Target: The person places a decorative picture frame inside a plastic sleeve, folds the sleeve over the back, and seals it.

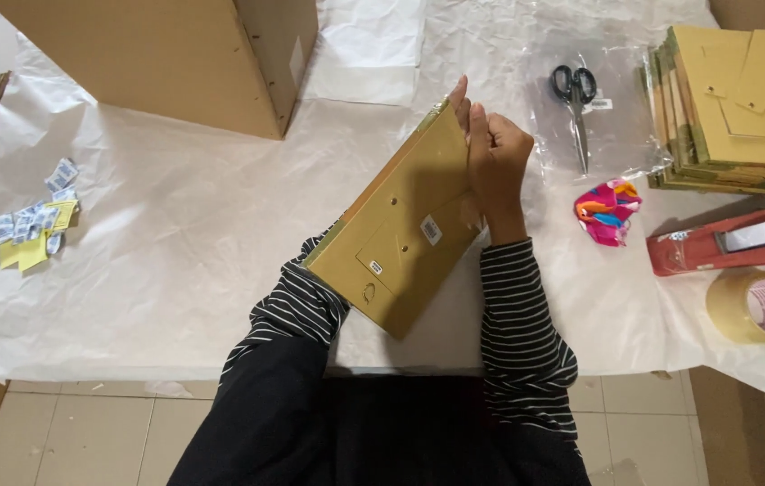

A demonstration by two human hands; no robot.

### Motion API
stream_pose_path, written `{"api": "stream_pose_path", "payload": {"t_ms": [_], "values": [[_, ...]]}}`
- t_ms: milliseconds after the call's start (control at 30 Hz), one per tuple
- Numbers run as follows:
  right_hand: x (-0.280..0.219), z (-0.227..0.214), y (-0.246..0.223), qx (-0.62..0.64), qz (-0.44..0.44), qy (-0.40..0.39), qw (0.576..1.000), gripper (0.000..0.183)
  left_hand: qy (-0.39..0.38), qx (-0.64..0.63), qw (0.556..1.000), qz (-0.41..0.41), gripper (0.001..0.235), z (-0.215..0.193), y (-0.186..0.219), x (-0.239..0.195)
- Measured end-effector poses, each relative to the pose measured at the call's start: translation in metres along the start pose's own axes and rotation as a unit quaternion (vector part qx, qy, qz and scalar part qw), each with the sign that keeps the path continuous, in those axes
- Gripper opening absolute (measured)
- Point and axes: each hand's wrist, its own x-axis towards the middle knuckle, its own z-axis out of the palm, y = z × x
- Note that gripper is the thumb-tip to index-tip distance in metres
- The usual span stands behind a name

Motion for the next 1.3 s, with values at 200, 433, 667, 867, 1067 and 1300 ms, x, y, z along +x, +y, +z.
{"api": "stream_pose_path", "payload": {"t_ms": [200, 433, 667, 867, 1067, 1300], "values": [[0.002, -0.004, -0.006, -0.013, -0.002, -0.061, 0.998, 0.041, -0.046, -0.06, 0.997, -0.015, 0.067, -0.021, -0.005, 0.015], [0.012, -0.028, -0.058, -0.015, -0.075, -0.131, 0.988, 0.026, -0.096, -0.119, 0.988, -0.023, 0.07, -0.028, 0.002, 0.019], [0.018, -0.029, -0.11, -0.026, -0.207, -0.1, 0.973, 0.021, -0.04, -0.116, 0.992, 0.002, 0.07, 0.042, 0.04, -0.009], [0.02, -0.03, -0.138, -0.053, -0.258, -0.066, 0.963, 0.023, -0.079, -0.075, 0.992, 0.056, 0.065, 0.084, 0.059, -0.035], [0.024, -0.057, -0.156, -0.069, -0.31, -0.032, 0.948, 0.024, -0.287, 0.246, 0.922, 0.089, 0.05, 0.055, 0.08, -0.016], [0.033, -0.103, -0.192, -0.149, -0.38, -0.048, 0.912, 0.029, -0.337, 0.468, 0.797, 0.183, 0.068, 0.151, 0.136, -0.122]]}}
